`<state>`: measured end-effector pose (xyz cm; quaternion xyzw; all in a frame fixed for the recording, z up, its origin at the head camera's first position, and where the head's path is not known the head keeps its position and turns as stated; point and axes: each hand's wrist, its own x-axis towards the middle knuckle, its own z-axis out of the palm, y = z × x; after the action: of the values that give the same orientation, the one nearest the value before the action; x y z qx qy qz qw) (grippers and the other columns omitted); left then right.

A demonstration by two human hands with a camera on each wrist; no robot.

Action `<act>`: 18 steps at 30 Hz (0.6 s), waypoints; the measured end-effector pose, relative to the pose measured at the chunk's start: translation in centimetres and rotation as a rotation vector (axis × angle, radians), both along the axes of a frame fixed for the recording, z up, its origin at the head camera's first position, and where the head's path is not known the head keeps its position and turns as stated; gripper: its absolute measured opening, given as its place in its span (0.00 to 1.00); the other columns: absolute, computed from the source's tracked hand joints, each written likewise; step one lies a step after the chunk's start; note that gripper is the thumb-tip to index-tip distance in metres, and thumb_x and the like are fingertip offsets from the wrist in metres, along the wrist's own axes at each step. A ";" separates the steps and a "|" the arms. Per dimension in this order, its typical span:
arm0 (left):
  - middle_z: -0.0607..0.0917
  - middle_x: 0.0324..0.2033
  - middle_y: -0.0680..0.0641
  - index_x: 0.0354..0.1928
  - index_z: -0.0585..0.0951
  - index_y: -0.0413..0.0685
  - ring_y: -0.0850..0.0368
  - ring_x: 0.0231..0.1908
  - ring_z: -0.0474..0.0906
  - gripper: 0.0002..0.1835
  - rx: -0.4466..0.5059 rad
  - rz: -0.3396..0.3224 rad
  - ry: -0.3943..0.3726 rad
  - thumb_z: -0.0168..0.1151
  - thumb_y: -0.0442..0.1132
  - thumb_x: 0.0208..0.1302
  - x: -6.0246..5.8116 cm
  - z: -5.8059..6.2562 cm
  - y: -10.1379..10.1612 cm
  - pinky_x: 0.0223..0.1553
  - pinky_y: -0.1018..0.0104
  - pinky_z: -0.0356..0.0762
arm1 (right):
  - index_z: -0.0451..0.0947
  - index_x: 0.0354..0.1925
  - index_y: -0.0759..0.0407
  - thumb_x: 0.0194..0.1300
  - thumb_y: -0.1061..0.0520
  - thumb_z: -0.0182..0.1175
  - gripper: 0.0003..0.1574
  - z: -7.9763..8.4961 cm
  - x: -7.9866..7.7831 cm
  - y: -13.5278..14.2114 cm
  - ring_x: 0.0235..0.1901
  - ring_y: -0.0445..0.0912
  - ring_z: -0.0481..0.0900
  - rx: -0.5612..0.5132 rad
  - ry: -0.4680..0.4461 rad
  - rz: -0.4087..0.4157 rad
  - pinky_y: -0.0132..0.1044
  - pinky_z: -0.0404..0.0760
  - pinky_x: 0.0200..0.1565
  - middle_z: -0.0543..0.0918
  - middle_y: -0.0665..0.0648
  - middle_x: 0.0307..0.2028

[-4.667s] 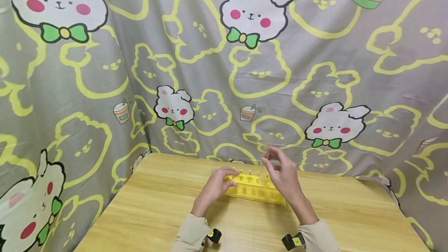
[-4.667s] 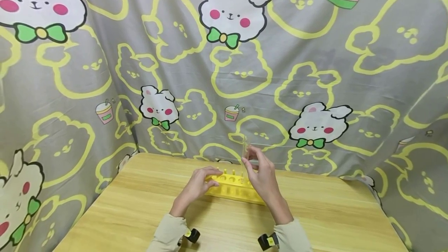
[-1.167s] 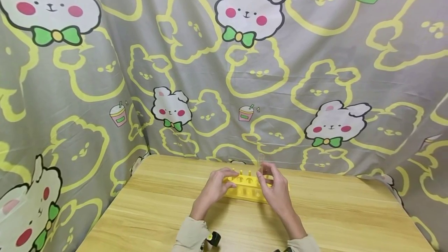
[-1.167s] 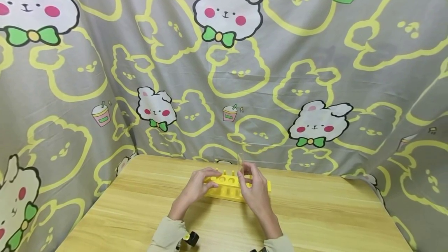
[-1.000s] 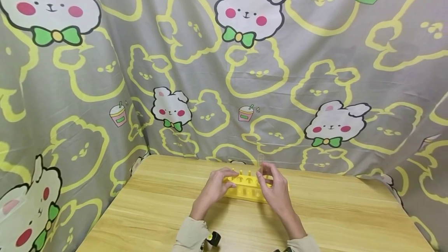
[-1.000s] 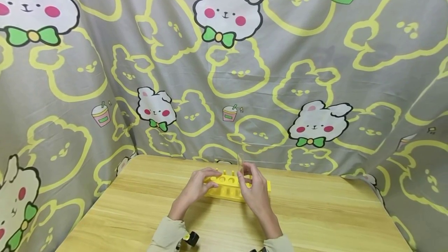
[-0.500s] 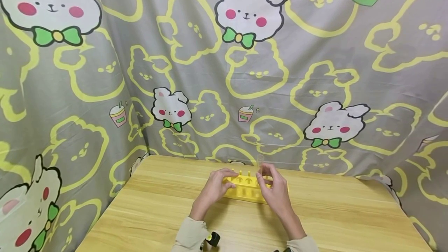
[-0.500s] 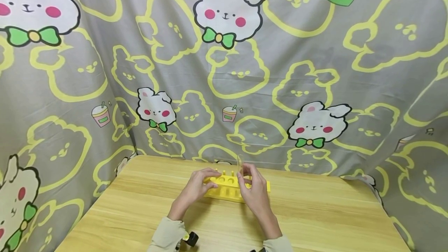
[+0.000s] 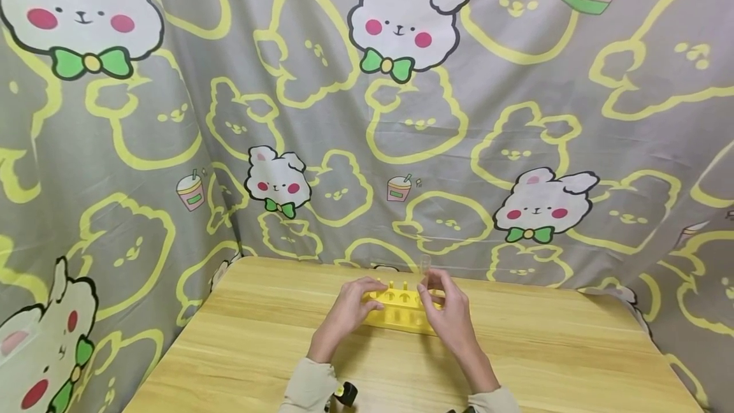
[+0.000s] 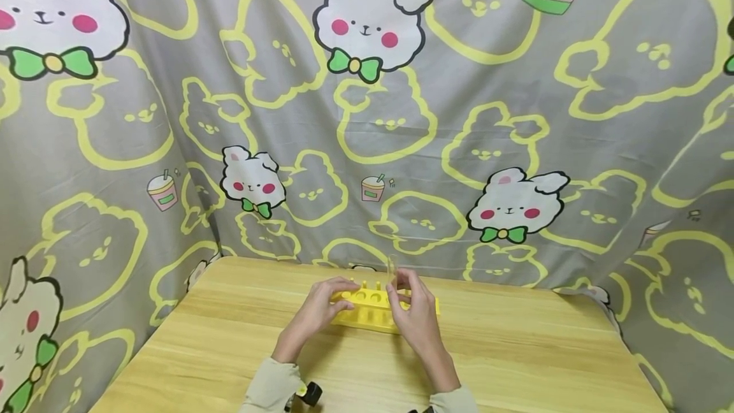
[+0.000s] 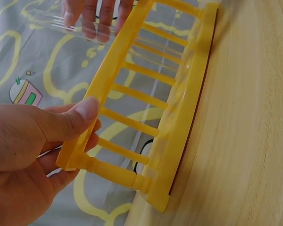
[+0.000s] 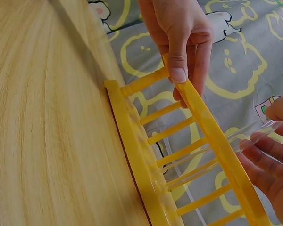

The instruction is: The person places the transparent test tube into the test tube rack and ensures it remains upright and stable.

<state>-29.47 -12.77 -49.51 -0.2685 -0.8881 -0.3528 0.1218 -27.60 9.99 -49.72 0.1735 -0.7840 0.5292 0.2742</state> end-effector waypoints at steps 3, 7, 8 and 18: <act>0.86 0.53 0.43 0.55 0.86 0.39 0.46 0.55 0.83 0.19 0.000 -0.010 0.000 0.73 0.33 0.61 -0.1 -0.1 -0.1 0.60 0.54 0.80 | 0.78 0.53 0.54 0.69 0.63 0.67 0.17 -0.1 -0.1 0.0 0.43 0.47 0.86 0.001 0.000 0.001 0.35 0.89 0.40 0.83 0.49 0.39; 0.87 0.53 0.42 0.55 0.86 0.37 0.45 0.55 0.83 0.19 0.004 -0.030 0.012 0.73 0.32 0.61 -0.3 -0.1 -0.3 0.60 0.52 0.80 | 0.78 0.54 0.56 0.69 0.63 0.67 0.17 -0.2 -0.2 0.0 0.43 0.47 0.86 0.002 -0.002 0.002 0.34 0.89 0.40 0.83 0.49 0.39; 0.87 0.53 0.42 0.55 0.86 0.38 0.45 0.55 0.83 0.19 0.003 -0.033 0.016 0.73 0.32 0.61 -0.3 -0.1 -0.3 0.60 0.52 0.80 | 0.78 0.55 0.57 0.69 0.64 0.67 0.17 -0.3 -0.2 0.0 0.43 0.47 0.86 0.001 -0.002 0.001 0.34 0.89 0.41 0.83 0.49 0.39; 0.86 0.54 0.43 0.56 0.86 0.41 0.45 0.57 0.81 0.20 0.024 -0.022 0.027 0.74 0.36 0.61 -0.4 0.3 -0.5 0.61 0.51 0.80 | 0.79 0.54 0.59 0.67 0.64 0.69 0.18 -0.2 -0.4 0.3 0.44 0.49 0.86 0.003 0.005 0.012 0.36 0.89 0.41 0.83 0.51 0.40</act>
<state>-29.91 -13.24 -49.25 -0.2816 -0.8791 -0.3609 0.1330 -27.99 10.24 -49.93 0.1799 -0.7830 0.5294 0.2727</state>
